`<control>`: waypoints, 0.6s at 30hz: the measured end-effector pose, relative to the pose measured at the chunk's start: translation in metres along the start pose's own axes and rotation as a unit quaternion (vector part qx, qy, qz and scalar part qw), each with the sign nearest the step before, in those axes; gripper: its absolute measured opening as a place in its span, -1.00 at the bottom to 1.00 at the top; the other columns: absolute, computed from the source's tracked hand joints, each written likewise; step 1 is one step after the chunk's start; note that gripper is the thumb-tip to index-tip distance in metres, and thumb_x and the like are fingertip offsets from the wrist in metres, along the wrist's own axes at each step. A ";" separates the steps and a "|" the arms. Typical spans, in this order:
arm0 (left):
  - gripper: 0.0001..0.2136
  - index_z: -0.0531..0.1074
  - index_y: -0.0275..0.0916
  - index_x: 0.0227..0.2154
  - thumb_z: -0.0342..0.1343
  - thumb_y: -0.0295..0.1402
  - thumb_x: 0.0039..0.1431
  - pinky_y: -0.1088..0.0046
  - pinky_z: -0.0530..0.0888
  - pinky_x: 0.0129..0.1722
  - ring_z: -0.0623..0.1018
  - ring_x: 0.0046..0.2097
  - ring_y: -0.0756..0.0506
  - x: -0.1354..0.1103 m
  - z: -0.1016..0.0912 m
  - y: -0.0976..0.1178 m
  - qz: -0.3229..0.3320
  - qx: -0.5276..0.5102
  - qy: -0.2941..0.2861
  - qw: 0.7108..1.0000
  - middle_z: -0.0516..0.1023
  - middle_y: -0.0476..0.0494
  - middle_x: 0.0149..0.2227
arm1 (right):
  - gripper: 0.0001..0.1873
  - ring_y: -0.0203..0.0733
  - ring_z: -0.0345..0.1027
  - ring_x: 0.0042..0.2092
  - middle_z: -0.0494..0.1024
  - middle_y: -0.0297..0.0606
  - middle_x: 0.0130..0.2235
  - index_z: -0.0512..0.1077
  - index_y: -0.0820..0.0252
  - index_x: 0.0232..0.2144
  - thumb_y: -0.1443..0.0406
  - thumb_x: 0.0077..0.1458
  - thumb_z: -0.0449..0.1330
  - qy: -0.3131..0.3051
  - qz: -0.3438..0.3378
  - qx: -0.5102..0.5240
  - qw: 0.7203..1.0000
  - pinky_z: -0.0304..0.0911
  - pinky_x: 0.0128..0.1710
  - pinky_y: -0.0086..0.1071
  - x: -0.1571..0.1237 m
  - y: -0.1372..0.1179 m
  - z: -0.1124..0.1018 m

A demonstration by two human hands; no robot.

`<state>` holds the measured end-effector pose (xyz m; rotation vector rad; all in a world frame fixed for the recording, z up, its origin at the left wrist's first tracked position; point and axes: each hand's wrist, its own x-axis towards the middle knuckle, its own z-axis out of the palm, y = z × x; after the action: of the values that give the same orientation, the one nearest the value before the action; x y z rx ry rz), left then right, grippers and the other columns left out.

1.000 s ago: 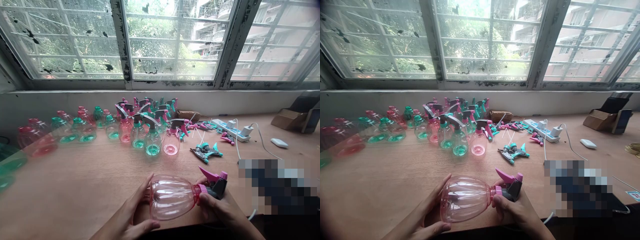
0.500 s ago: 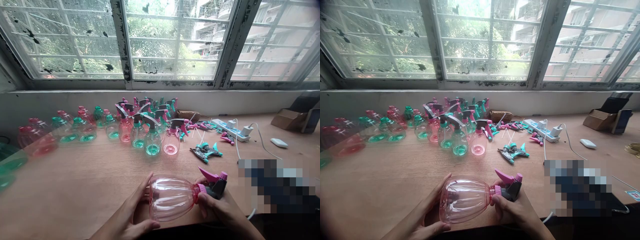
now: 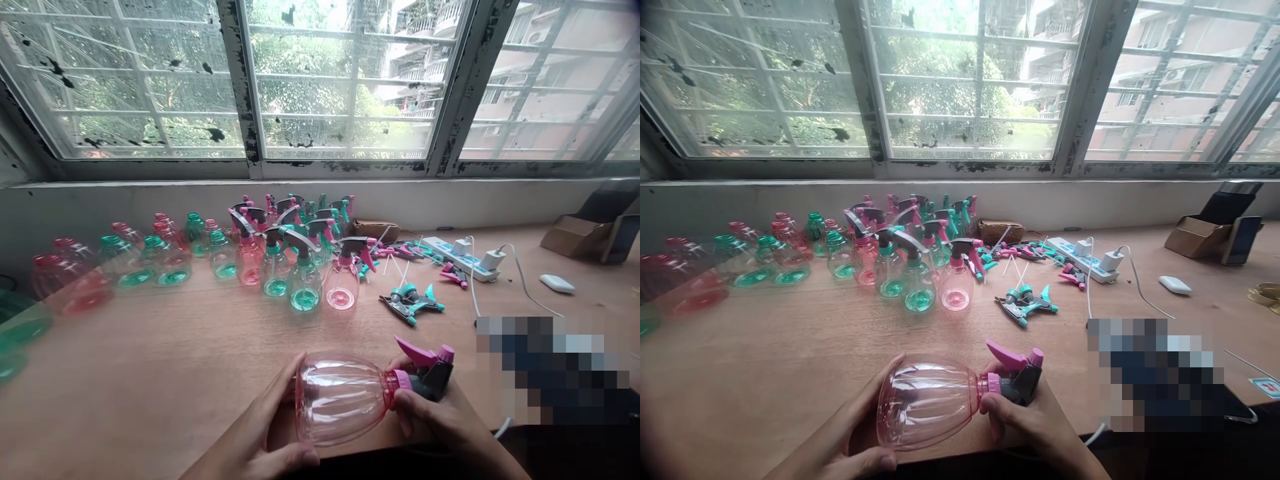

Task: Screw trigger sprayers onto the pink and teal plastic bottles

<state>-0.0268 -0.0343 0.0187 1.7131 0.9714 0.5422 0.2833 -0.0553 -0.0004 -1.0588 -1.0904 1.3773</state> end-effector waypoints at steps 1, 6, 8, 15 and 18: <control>-0.16 -0.11 0.20 0.41 0.29 -0.12 0.21 -0.03 0.03 0.44 0.07 0.47 -0.31 0.000 0.000 -0.001 -0.001 0.003 0.000 1.000 0.02 0.02 0.49 | -0.54 -0.25 0.36 -0.63 0.54 -0.41 -0.68 0.45 0.23 -0.27 0.05 -0.05 0.47 0.003 -0.001 -0.001 1.000 0.19 -0.56 -0.40 0.000 0.000 0.000; -0.15 -0.10 0.14 0.42 0.30 -0.14 0.21 -0.03 0.05 0.44 0.07 0.46 -0.35 0.000 -0.001 0.003 -0.001 0.003 -0.006 1.000 0.03 -0.01 0.49 | -0.51 -0.24 0.37 -0.63 0.55 -0.42 -0.68 0.44 0.21 -0.21 0.05 -0.05 0.48 0.011 0.001 -0.001 1.000 0.18 -0.56 -0.40 -0.001 0.002 -0.001; -0.14 -0.09 0.12 0.42 0.31 -0.14 0.19 -0.03 0.06 0.43 0.07 0.46 -0.37 0.000 -0.001 0.005 0.001 -0.002 -0.010 1.000 0.04 -0.03 0.49 | -0.52 -0.23 0.38 -0.64 0.56 -0.42 -0.68 0.44 0.20 -0.22 0.05 -0.05 0.48 0.009 -0.002 0.002 1.000 0.18 -0.57 -0.38 -0.001 0.003 -0.001; -0.16 -0.10 0.16 0.41 0.29 -0.12 0.21 -0.02 0.07 0.43 0.08 0.46 -0.33 0.000 -0.001 0.003 -0.002 0.014 -0.007 1.000 0.00 0.00 0.49 | -0.54 -0.26 0.38 -0.63 0.55 -0.42 -0.67 0.46 0.21 -0.23 0.06 -0.04 0.47 0.003 -0.007 0.007 1.000 0.21 -0.55 -0.40 0.000 0.001 -0.001; -0.17 -0.09 0.14 0.42 0.29 -0.13 0.22 0.01 0.09 0.43 0.09 0.46 -0.32 0.001 -0.001 0.004 0.007 0.004 -0.011 1.000 0.02 -0.01 0.49 | -0.54 -0.26 0.38 -0.63 0.56 -0.42 -0.67 0.45 0.21 -0.23 0.06 -0.04 0.48 0.007 -0.004 0.007 1.000 0.21 -0.56 -0.42 -0.001 0.002 0.000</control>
<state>-0.0260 -0.0332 0.0226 1.7316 0.9473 0.5271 0.2833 -0.0560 -0.0020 -1.0512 -1.0716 1.3674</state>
